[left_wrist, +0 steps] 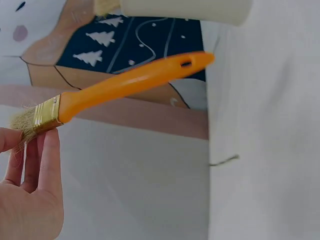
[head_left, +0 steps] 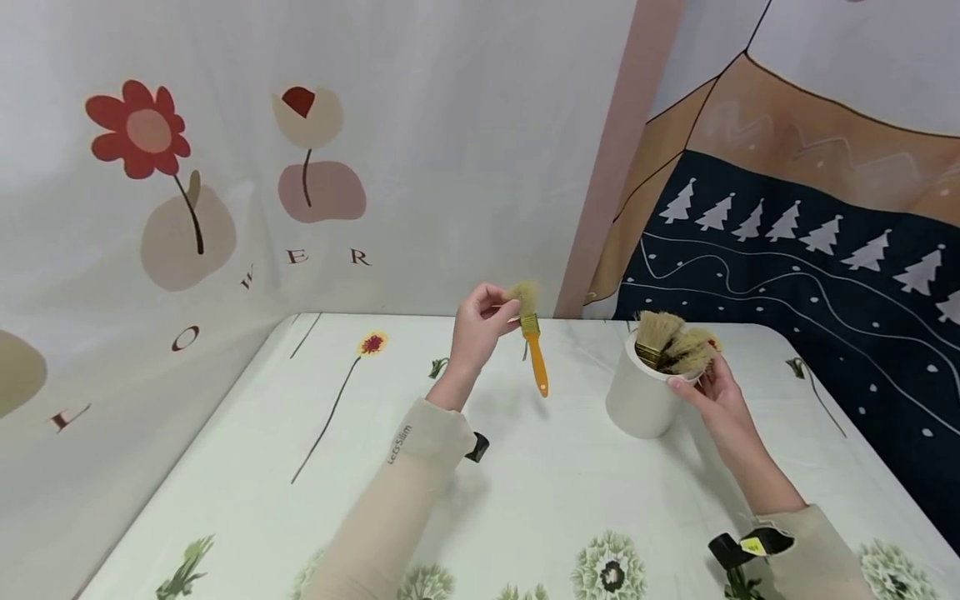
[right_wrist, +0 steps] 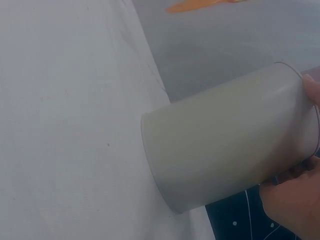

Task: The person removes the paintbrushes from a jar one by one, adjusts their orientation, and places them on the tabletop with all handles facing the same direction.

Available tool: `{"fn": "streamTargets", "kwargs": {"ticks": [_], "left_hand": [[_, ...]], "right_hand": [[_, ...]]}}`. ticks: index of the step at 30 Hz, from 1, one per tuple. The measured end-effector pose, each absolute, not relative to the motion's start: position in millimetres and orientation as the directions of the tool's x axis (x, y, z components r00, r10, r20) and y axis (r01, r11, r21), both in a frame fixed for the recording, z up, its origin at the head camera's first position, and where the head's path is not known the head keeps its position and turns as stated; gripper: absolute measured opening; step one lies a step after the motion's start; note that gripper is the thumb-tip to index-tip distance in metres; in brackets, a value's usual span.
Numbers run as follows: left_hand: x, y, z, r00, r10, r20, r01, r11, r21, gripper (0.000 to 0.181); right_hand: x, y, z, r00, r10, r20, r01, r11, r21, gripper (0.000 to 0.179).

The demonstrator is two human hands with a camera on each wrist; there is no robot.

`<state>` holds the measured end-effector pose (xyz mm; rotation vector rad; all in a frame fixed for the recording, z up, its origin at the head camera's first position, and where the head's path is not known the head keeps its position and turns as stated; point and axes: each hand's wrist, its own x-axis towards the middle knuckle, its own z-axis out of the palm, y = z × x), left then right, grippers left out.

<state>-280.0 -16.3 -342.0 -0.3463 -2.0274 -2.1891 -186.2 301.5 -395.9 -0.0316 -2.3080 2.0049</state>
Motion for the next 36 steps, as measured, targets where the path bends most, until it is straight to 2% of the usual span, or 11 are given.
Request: {"fn": "streamTargets", "kwargs": {"ticks": [7, 13, 18, 30, 36], "left_hand": [[-288.0, -20.0, -357.4, -0.979, 0.044, 0.198, 0.197, -0.040, 0.980, 0.011], [-296.3, -23.7, -375.7, -0.993, 0.067, 0.095, 0.097, 0.026, 0.995, 0.014], [-306.2, -22.2, -393.0, -0.997, 0.074, 0.010, 0.011, 0.009, 1.000, 0.013], [-319.0, -11.2, -410.8, -0.982, 0.077, -0.173, -0.161, 0.139, 0.977, 0.017], [-322.0, -8.9, -421.3, -0.973, 0.085, -0.213, -0.194, 0.188, 0.963, 0.016]], "right_hand": [[-186.4, 301.8, -393.6, -0.996, 0.074, 0.049, -0.039, 0.132, -0.991, 0.086], [-189.1, 299.0, -391.1, -0.995, 0.081, 0.061, -0.050, 0.133, -0.990, 0.086], [-191.2, 296.8, -390.6, -0.994, 0.084, 0.065, -0.054, 0.124, -0.991, 0.084], [-187.1, 299.2, -395.5, -0.993, 0.094, 0.065, -0.054, 0.111, -0.992, 0.084], [-187.1, 297.8, -394.9, -0.993, 0.102, 0.053, -0.040, 0.128, -0.991, 0.084]]}}
